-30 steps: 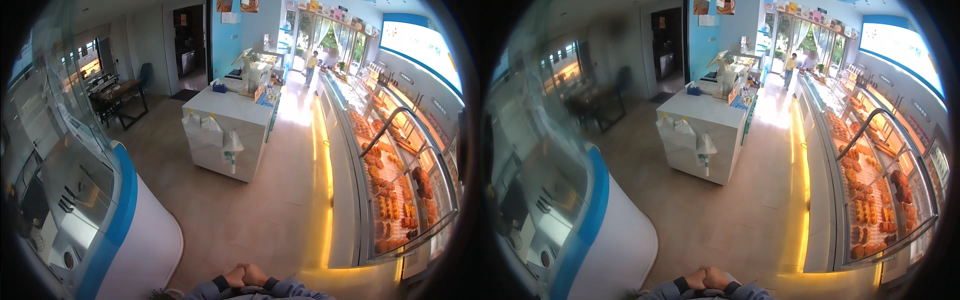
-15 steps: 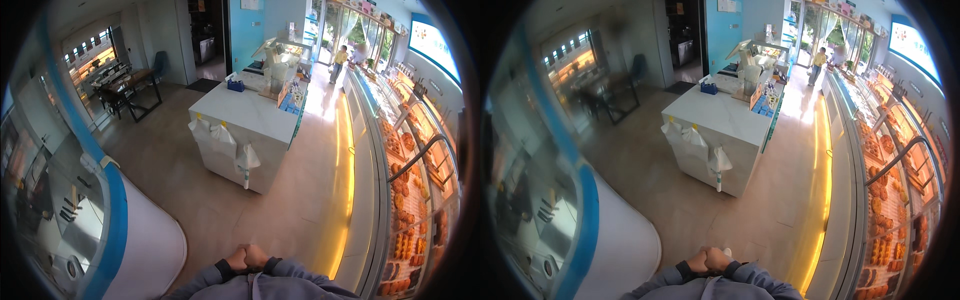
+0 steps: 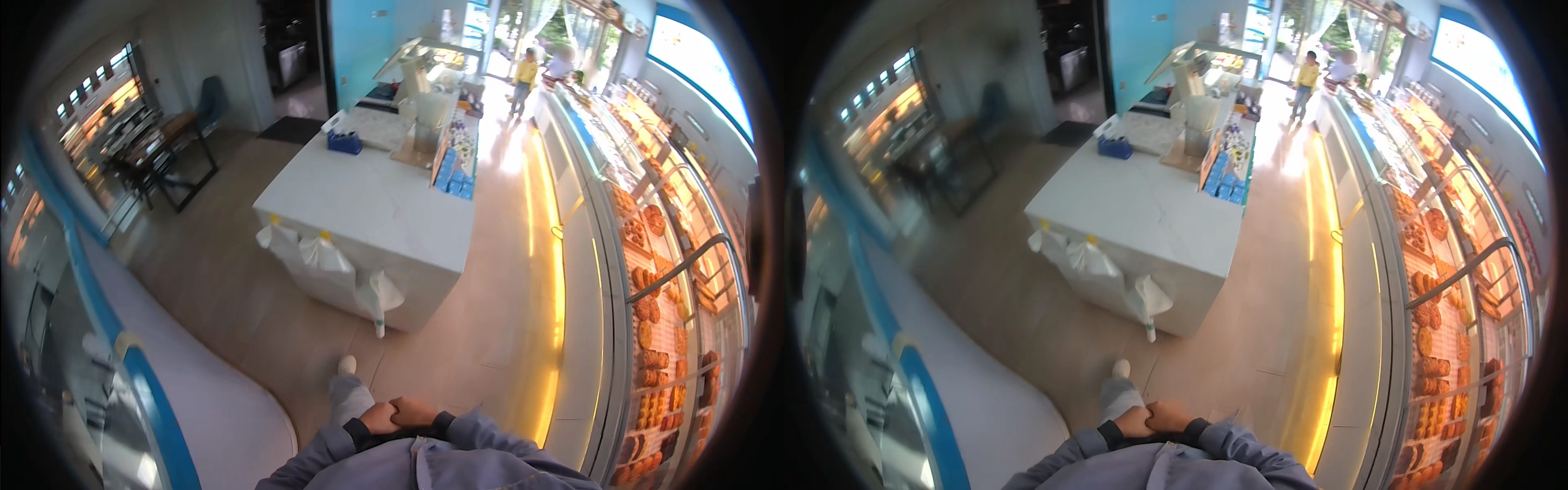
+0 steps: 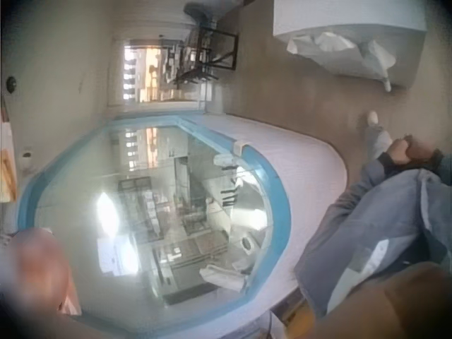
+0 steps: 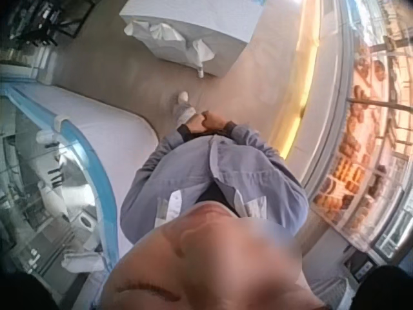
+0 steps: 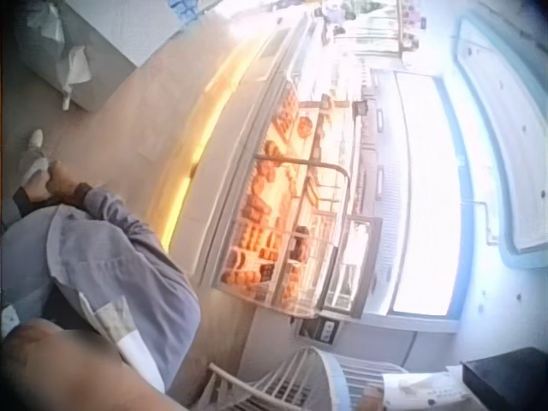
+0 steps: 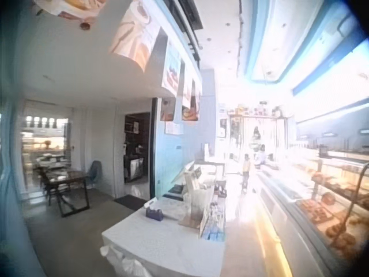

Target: The person assembles a white cardboard food box by folding and interlocking its flaps. They then place the assembled box on a table, walk to a counter, put on a disposable glove, and open a refrigerated display case to retrieve a packaged food item.

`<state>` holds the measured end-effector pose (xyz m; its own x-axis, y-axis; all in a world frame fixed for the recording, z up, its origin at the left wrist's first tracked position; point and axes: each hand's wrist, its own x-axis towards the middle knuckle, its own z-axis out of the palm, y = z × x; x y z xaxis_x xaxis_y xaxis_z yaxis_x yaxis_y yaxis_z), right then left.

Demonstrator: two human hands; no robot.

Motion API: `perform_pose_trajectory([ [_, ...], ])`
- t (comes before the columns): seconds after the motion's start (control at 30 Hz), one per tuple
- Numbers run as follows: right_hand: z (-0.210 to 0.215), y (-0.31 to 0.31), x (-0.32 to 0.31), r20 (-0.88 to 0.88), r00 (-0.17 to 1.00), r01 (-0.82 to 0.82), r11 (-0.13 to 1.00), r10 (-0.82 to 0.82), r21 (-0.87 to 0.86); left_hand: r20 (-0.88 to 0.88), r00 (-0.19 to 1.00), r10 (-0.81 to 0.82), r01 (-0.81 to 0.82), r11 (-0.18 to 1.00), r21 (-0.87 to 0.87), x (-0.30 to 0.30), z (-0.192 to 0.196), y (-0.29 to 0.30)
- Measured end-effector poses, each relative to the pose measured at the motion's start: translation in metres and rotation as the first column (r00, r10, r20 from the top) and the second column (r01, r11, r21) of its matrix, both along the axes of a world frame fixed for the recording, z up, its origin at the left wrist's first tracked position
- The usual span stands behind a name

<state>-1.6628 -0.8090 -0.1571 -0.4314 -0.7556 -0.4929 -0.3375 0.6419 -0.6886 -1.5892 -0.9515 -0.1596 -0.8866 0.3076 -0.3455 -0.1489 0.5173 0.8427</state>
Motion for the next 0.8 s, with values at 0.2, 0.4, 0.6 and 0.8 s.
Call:
perform_pose_trajectory([
  [0.2, -0.033, -0.081, -0.067, 0.190, 0.957, 0.239, 0.968, -0.220, -0.081, 0.028, 0.979, -0.202, 0.203, 0.978, -0.053, -0.092, -0.030, -0.094],
  [0.4, -0.036, -0.163, -0.124, 0.151, 0.946, 0.301, 0.951, -0.288, -0.067, 0.034, 0.956, -0.292, 0.294, 0.949, -0.114, -0.155, -0.054, -0.178],
  [0.6, -0.035, -0.197, -0.195, 0.105, 0.940, 0.339, 0.926, -0.326, -0.166, -0.076, 0.991, -0.113, 0.111, 0.993, -0.029, -0.212, -0.047, -0.218],
  [0.8, -0.023, -0.213, -0.296, 0.118, 0.883, 0.467, 0.835, -0.454, -0.292, -0.264, 0.938, 0.224, -0.219, 0.975, 0.048, -0.270, -0.017, -0.252],
])
